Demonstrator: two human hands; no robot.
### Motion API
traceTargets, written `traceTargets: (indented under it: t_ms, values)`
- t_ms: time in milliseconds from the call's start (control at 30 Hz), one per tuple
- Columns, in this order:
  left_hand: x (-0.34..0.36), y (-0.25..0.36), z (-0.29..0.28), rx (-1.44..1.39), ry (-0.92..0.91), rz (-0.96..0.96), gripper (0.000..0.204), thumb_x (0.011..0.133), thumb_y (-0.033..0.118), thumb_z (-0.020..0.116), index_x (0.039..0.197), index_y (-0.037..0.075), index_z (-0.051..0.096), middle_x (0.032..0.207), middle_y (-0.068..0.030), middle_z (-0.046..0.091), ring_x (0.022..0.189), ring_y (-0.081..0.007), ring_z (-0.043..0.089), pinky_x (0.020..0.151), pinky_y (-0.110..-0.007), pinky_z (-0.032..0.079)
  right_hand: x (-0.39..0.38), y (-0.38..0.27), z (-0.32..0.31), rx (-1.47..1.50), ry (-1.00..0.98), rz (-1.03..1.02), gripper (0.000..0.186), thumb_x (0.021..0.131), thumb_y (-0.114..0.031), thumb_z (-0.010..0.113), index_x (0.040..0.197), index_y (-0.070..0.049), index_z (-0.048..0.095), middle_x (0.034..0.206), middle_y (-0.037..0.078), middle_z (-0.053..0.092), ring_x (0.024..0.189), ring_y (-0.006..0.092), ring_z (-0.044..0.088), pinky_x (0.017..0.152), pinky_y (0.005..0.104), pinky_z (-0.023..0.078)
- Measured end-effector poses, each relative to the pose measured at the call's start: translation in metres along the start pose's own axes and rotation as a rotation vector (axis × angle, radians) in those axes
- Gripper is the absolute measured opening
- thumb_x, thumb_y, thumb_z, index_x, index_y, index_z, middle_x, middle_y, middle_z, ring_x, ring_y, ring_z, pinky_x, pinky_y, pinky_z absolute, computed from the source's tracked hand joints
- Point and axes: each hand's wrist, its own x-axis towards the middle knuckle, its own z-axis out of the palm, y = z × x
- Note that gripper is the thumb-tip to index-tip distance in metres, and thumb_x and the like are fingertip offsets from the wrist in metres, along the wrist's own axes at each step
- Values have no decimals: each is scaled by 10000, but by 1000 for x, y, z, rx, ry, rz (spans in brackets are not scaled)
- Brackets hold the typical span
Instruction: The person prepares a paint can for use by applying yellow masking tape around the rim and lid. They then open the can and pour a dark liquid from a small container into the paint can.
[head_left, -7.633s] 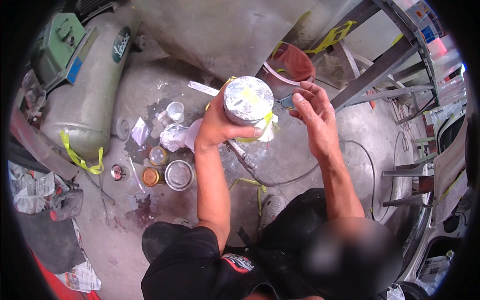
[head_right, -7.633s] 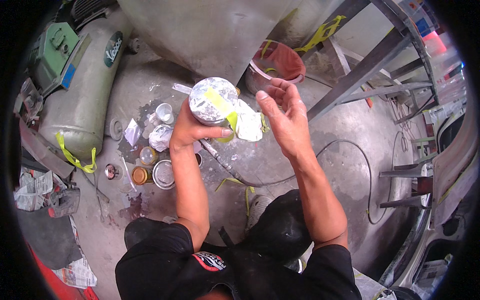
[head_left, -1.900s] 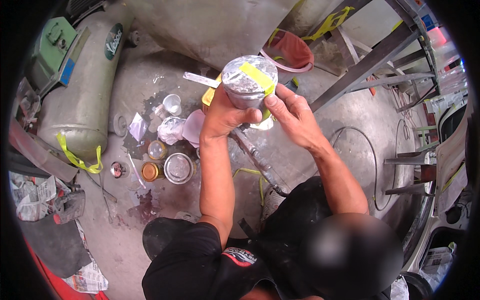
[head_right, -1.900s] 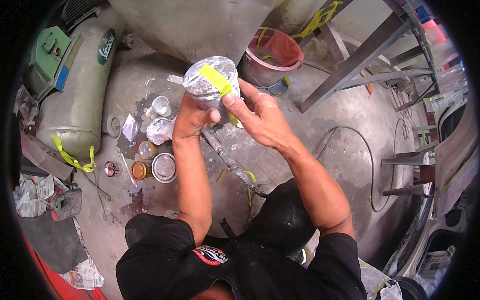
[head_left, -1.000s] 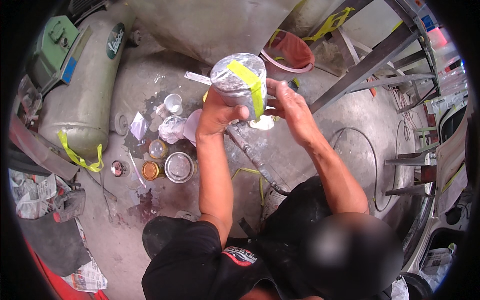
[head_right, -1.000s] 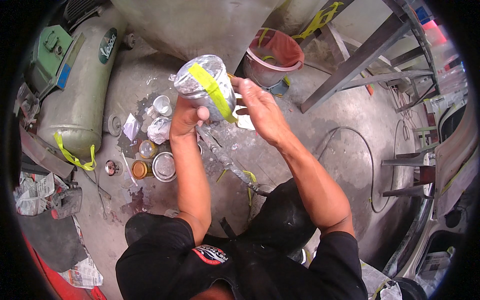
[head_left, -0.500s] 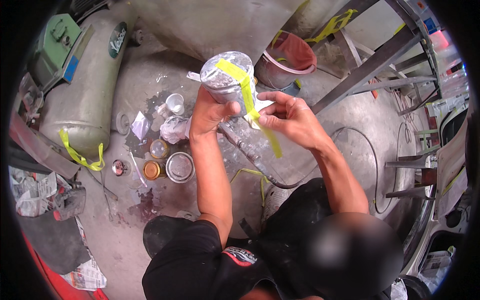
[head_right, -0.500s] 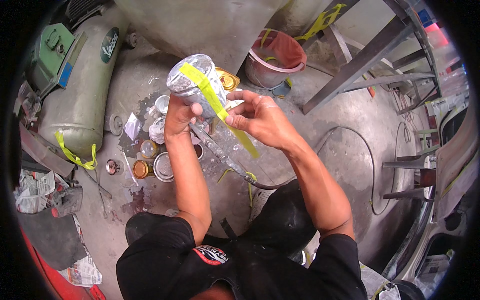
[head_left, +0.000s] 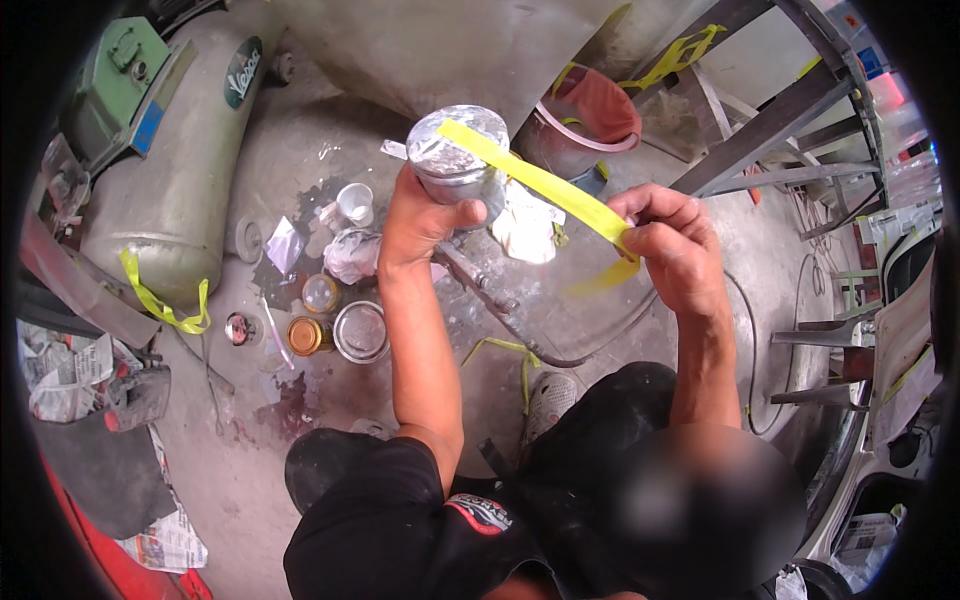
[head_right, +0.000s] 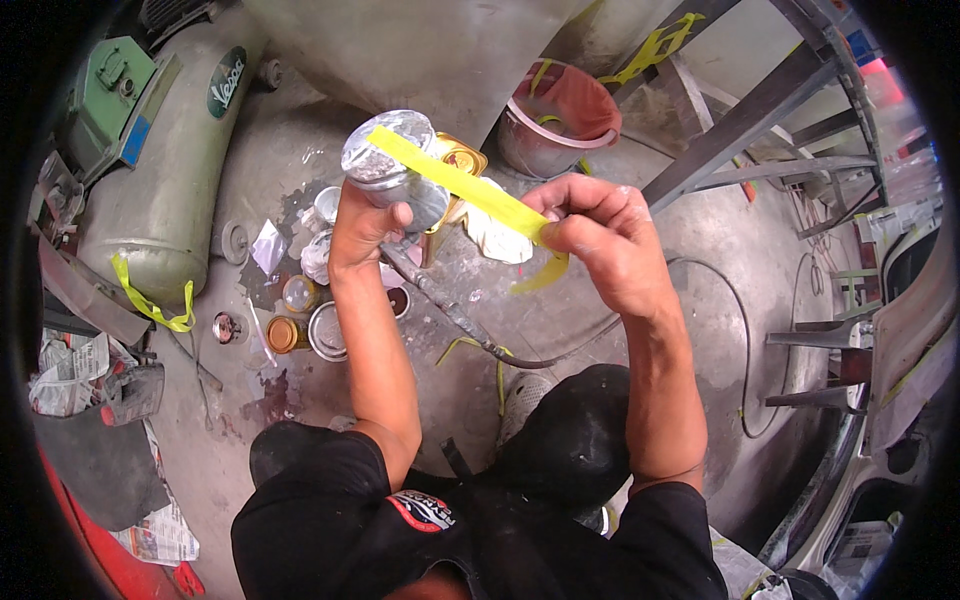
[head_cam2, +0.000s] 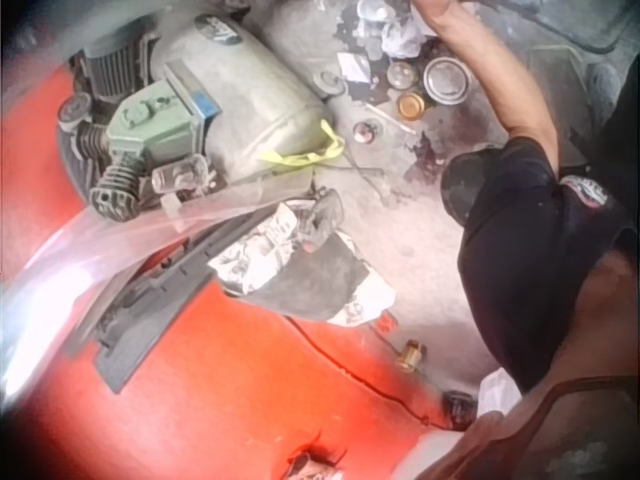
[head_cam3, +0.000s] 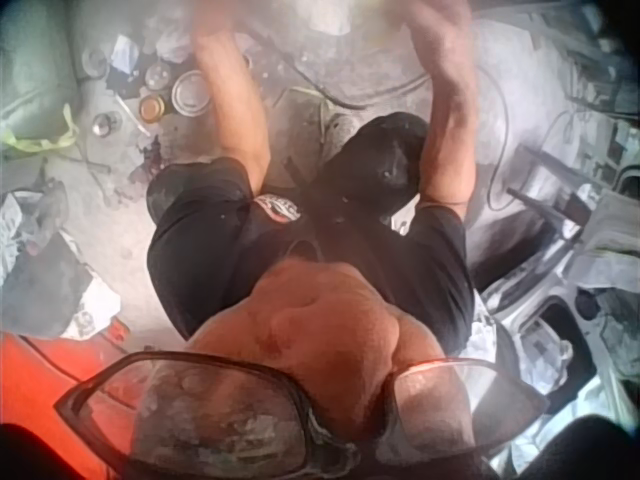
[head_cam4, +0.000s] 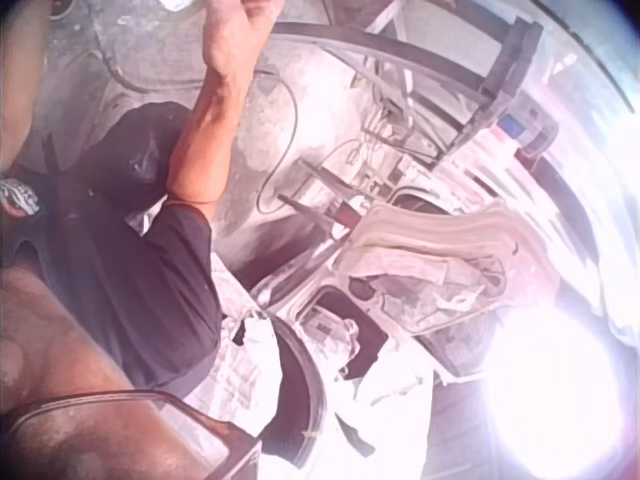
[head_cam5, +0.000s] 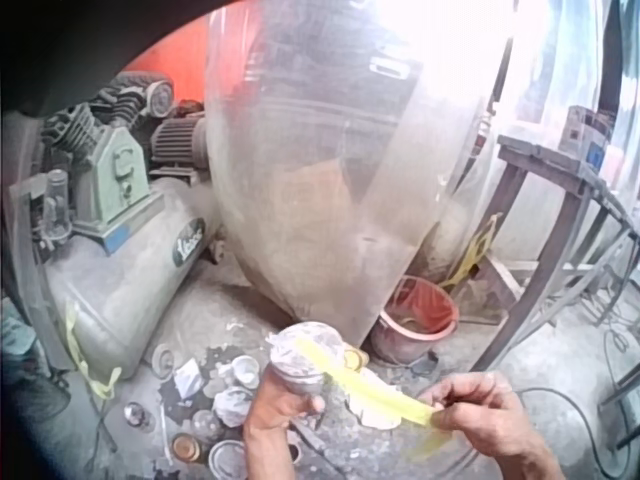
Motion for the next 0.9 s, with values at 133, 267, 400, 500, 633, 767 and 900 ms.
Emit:
traceTargets:
  t_ms: [133,267,400,500,633,767,900]
  values:
    - [4,-5,5,15,-30,-5,896,548,236,994,1288,-2,549,1194,-57,653,1097,-157,611,982,-316,483,6,12,-5,382,-8,-115,258,726,-23,533,927,72,665,786,83,630,665,133,511,674,296,416]
    - [5,-12,7,49,-90,-43,963,517,196,1004,1321,-4,513,1228,-57,637,1121,-149,592,993,-316,476,14,21,-12,602,17,-197,221,803,-112,567,968,27,611,707,45,502,629,136,411,658,330,360]
    - [5,-10,15,101,-132,-86,996,505,185,1008,1345,19,500,1245,-50,623,1148,-149,573,1010,-325,461,15,16,-8,641,228,-274,270,882,-169,582,1119,-42,569,793,13,468,691,122,400,668,309,338]
    - [5,-11,18,101,-109,-109,994,506,177,1008,1348,29,500,1244,-44,617,1157,-145,563,1018,-322,452,15,8,-12,503,436,-308,320,881,-146,604,1189,-68,566,847,13,516,696,120,445,658,302,373]
    - [4,-16,23,98,-91,-151,991,500,182,1010,1336,27,502,1235,-43,616,1151,-146,563,1017,-321,451,17,14,2,-115,504,-277,524,894,-66,703,1377,-70,502,959,12,594,731,52,540,576,189,429]
    - [3,-20,43,106,-152,-153,1008,489,175,1011,1341,30,492,1249,-41,593,1161,-141,550,1020,-316,442,22,30,9,-292,391,-275,434,913,-32,685,1329,-30,561,909,-14,599,744,46,527,669,202,456]
    - [-1,-27,59,110,-227,-173,1006,488,149,1006,1344,32,491,1232,-25,592,1161,-126,532,1029,-309,424,25,34,0,-306,508,-288,355,937,-48,663,1285,-19,598,908,-6,621,767,52,530,685,213,455]
